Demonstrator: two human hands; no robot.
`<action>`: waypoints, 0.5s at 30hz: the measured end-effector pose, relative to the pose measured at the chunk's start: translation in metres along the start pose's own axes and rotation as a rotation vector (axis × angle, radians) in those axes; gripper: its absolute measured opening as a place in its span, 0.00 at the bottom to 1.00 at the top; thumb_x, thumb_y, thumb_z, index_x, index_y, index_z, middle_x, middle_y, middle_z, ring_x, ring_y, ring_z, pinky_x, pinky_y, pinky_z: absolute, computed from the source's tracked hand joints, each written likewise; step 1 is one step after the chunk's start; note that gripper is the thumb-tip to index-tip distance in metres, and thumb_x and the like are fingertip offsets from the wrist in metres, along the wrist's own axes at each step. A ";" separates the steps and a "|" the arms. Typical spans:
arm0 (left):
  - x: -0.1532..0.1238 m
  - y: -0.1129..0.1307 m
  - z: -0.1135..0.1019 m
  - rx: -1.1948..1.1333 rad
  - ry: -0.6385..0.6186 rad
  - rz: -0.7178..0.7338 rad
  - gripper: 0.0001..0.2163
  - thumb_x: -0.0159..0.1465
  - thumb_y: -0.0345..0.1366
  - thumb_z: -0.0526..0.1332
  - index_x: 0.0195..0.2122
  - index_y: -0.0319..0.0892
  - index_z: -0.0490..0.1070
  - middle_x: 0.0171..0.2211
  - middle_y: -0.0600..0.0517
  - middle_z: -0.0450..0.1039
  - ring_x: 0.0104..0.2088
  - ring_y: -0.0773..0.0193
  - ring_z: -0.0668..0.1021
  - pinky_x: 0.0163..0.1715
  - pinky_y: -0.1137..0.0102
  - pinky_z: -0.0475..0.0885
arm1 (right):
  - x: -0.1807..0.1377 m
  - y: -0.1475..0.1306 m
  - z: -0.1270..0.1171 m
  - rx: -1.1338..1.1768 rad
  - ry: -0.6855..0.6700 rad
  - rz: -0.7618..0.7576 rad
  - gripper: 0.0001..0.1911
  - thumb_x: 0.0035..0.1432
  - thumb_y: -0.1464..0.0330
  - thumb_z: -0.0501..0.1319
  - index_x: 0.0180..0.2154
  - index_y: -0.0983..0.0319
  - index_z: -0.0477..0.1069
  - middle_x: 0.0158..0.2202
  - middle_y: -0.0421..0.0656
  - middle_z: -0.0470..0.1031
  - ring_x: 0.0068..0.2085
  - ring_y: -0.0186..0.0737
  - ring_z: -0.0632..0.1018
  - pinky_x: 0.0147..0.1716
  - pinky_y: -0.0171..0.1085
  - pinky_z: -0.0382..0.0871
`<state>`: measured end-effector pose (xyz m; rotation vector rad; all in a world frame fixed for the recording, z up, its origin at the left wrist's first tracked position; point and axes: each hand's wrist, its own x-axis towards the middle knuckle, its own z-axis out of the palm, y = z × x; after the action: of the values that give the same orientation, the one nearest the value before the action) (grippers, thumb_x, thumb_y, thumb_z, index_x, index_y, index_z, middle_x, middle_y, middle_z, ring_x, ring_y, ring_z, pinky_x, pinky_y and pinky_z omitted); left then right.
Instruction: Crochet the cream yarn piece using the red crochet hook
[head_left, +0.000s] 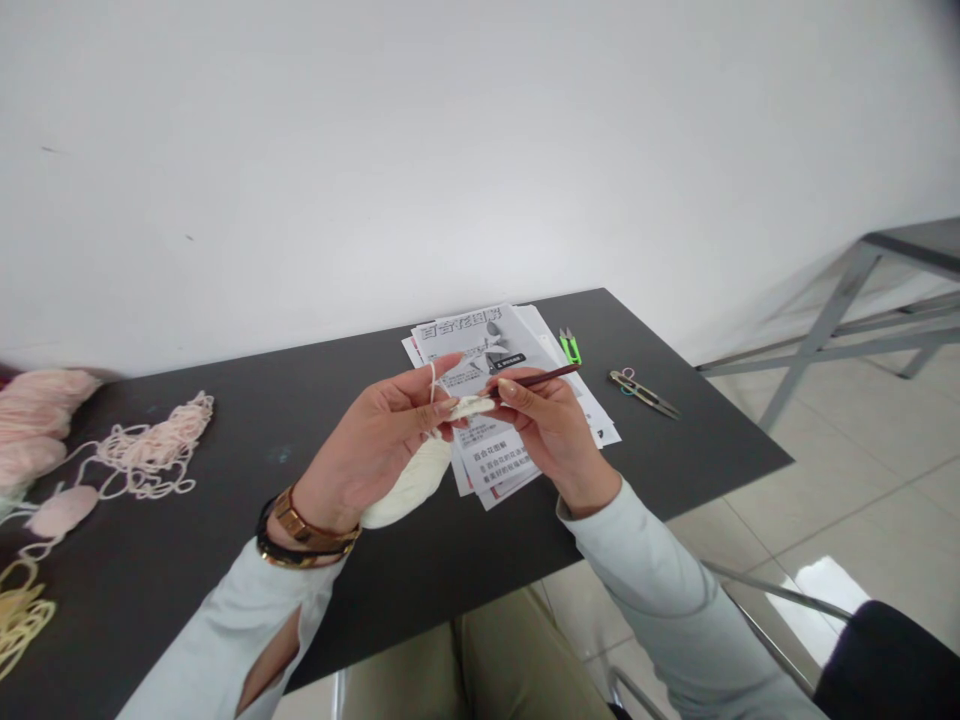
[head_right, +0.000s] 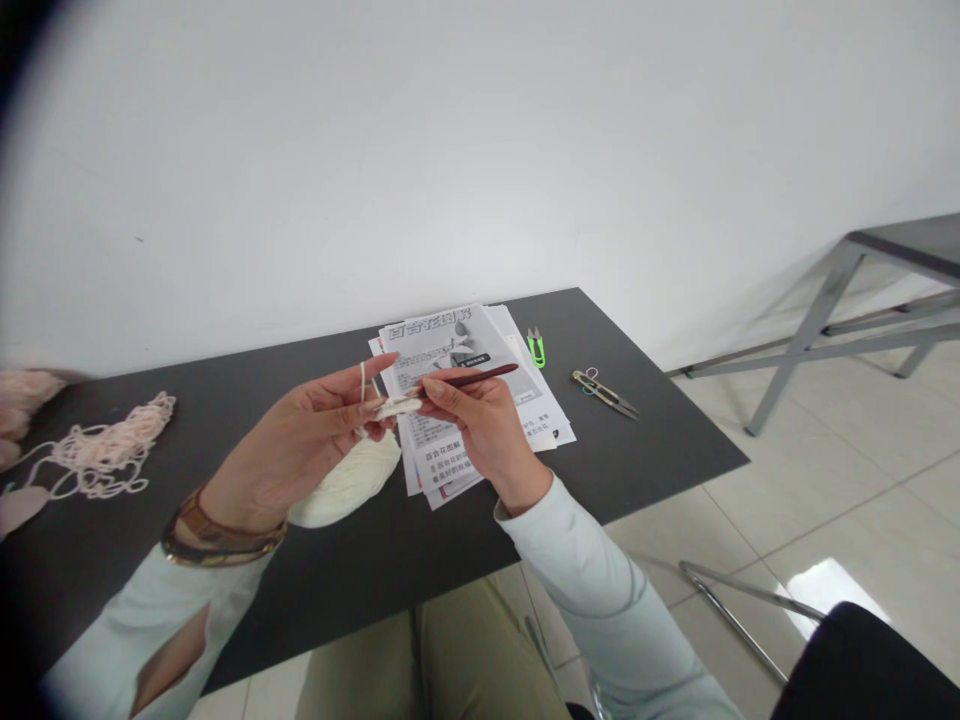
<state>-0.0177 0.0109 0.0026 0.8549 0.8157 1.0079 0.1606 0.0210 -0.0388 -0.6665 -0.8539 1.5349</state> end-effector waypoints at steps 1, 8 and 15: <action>0.000 0.000 0.000 0.005 0.000 0.007 0.20 0.54 0.28 0.70 0.49 0.40 0.77 0.28 0.52 0.76 0.27 0.70 0.75 0.27 0.75 0.69 | 0.000 0.000 0.001 0.008 0.016 0.005 0.08 0.46 0.65 0.73 0.30 0.59 0.80 0.30 0.37 0.82 0.31 0.32 0.81 0.36 0.32 0.79; -0.001 0.002 -0.001 0.043 0.015 0.012 0.23 0.55 0.28 0.69 0.53 0.40 0.74 0.32 0.50 0.78 0.30 0.69 0.76 0.28 0.75 0.68 | -0.001 0.002 0.006 -0.028 0.106 -0.056 0.08 0.45 0.65 0.73 0.30 0.59 0.80 0.30 0.38 0.82 0.30 0.31 0.80 0.36 0.32 0.78; -0.002 -0.004 0.005 0.025 0.074 0.033 0.29 0.52 0.26 0.71 0.56 0.44 0.71 0.27 0.56 0.76 0.29 0.70 0.76 0.37 0.71 0.70 | -0.004 0.005 0.010 -0.025 0.097 -0.035 0.08 0.45 0.65 0.73 0.31 0.58 0.80 0.30 0.38 0.82 0.31 0.32 0.81 0.35 0.33 0.78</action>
<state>-0.0124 0.0070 0.0019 0.8591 0.8809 1.0651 0.1505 0.0151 -0.0379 -0.7342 -0.8084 1.4514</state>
